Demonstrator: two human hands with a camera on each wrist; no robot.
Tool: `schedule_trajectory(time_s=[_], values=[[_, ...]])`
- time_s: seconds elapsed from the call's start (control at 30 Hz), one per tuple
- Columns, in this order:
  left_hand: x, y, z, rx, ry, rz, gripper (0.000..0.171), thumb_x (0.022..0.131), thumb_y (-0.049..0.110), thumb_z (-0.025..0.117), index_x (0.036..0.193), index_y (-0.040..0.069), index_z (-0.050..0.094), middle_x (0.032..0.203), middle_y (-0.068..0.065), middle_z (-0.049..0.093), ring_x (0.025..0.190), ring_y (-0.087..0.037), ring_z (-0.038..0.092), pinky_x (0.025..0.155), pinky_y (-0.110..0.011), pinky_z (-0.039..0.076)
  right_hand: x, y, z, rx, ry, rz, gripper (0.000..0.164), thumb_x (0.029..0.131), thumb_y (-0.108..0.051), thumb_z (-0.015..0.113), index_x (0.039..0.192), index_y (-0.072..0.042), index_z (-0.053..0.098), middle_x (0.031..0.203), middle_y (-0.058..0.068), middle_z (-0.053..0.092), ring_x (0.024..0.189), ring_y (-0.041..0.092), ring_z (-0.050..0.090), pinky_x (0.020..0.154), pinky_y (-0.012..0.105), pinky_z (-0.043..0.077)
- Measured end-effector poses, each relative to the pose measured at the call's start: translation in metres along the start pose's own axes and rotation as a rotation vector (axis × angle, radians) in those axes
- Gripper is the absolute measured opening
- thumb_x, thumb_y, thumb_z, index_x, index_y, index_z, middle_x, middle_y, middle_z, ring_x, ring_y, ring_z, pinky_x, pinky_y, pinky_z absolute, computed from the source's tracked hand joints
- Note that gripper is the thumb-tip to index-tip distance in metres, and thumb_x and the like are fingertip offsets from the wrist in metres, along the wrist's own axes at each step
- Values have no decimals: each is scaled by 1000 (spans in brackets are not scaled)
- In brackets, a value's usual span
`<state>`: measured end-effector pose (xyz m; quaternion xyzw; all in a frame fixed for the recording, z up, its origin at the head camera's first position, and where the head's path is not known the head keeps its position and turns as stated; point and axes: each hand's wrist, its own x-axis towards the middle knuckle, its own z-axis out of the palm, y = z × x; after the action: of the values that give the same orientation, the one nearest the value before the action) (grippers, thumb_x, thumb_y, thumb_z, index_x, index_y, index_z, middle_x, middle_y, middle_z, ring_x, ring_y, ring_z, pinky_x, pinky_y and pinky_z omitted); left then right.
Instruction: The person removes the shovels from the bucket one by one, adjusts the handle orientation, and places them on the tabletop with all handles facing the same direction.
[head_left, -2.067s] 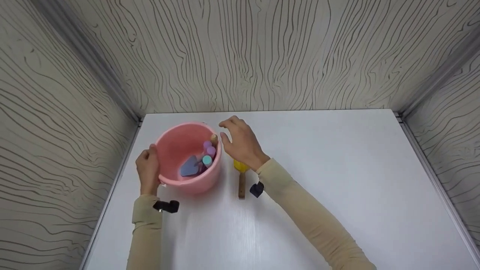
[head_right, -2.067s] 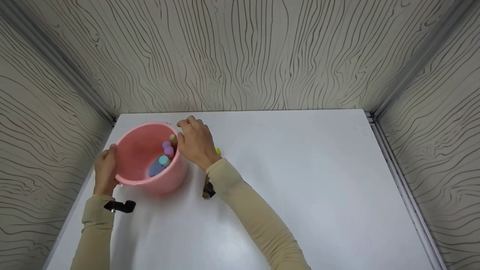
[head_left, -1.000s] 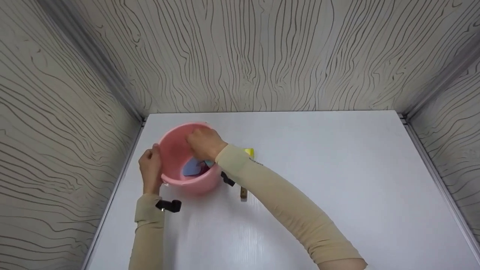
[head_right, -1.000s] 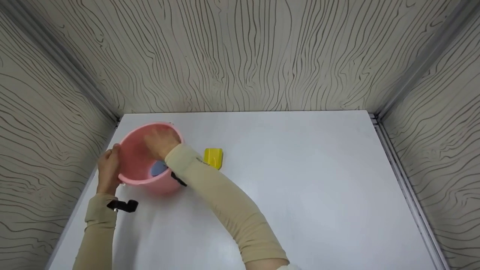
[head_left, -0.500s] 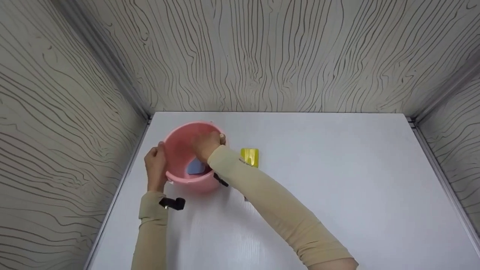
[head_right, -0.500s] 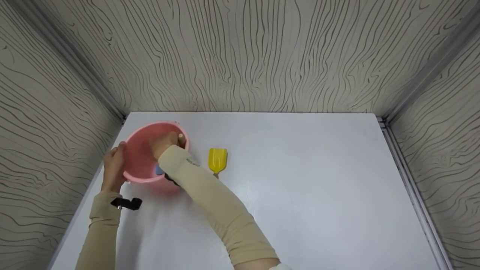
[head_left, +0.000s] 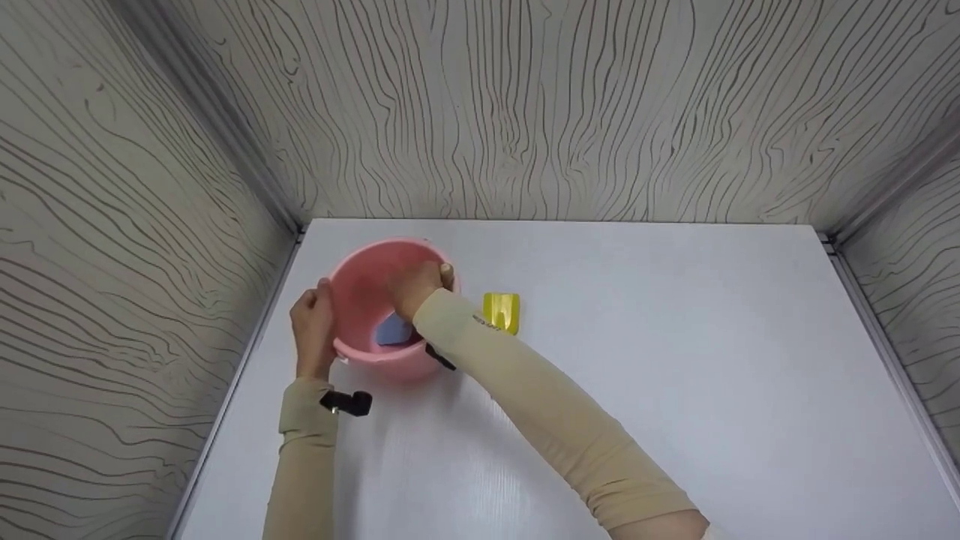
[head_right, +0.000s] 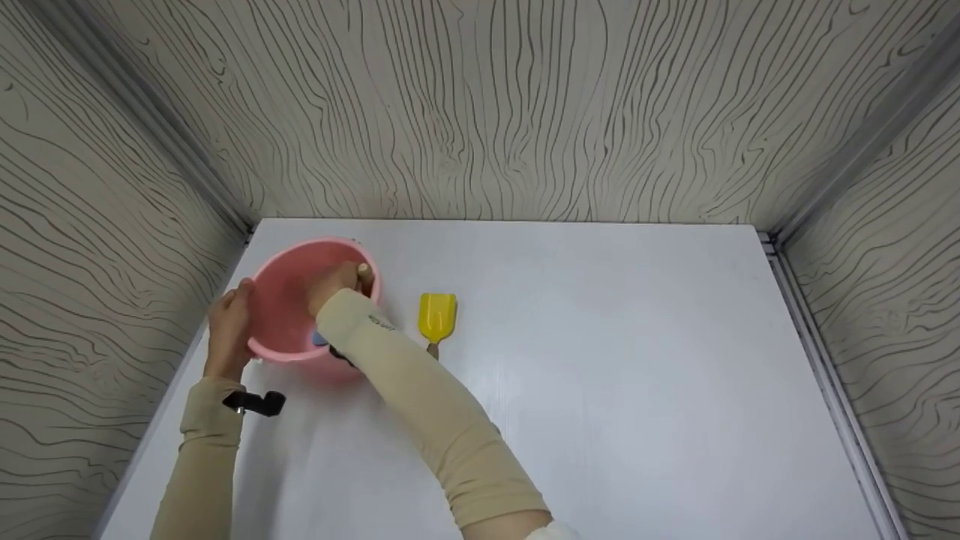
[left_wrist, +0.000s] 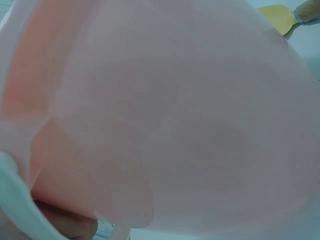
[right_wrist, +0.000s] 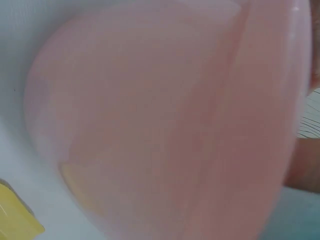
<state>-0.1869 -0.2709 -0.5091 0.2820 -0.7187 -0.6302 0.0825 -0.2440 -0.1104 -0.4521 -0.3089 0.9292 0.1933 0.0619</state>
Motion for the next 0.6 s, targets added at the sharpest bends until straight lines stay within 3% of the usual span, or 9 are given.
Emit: schedule_trajectory(time_s=[0.03,0.07,0.2,0.27,0.3,0.43,0.53,0.57,0.6], values=[[0,0,0,-3,1,-3,46,112,49,45,108,5,58,105,-12,60,94,-24,61,76,-34,57,0,-1,2,-35,20,5,21,101,-8,54,82,-14,60,74,0,51,63,19,43,56,36,37],[0,0,0,-1,4,1,47,112,49,45,107,4,58,105,-12,60,93,-24,61,74,-33,57,4,-4,11,-134,148,68,22,97,-4,54,76,-13,54,69,-2,46,61,16,38,56,34,34],[1,-1,0,10,9,16,48,113,48,45,107,2,58,103,-12,60,90,-24,61,71,-32,56,1,-6,14,-326,206,147,23,74,10,42,65,-11,38,60,0,33,59,18,29,57,35,29],[2,-1,0,19,15,26,48,113,48,45,106,2,58,101,-12,60,89,-24,61,70,-31,55,0,-5,13,-296,169,138,25,75,11,45,65,-10,38,61,0,37,61,17,34,60,34,33],[2,-1,0,22,17,27,48,113,48,45,105,2,58,101,-12,59,89,-24,60,70,-31,55,-4,-2,6,-162,48,64,23,78,9,48,66,-11,43,64,1,42,63,20,39,62,37,36],[2,-2,0,40,28,32,47,113,48,44,101,4,57,97,-10,57,88,-23,57,70,-30,52,-5,3,2,15,-34,6,17,98,-9,61,82,-13,63,85,0,67,83,20,58,80,39,50],[3,-2,1,49,33,35,47,113,47,44,99,4,56,94,-9,55,86,-22,55,69,-30,50,-10,3,5,-26,25,-7,21,98,-2,56,78,-7,60,82,4,65,84,20,58,84,35,51],[3,-2,1,49,34,36,47,113,47,44,98,5,56,93,-8,55,86,-22,55,68,-29,50,-5,1,16,-42,166,53,21,98,0,53,80,-6,61,83,5,65,84,19,58,85,32,51],[3,-2,2,46,33,38,46,113,47,44,98,5,56,93,-7,55,85,-21,55,68,-29,49,-5,0,23,-278,289,130,20,97,3,52,80,-3,60,83,7,65,83,20,59,82,28,52]])
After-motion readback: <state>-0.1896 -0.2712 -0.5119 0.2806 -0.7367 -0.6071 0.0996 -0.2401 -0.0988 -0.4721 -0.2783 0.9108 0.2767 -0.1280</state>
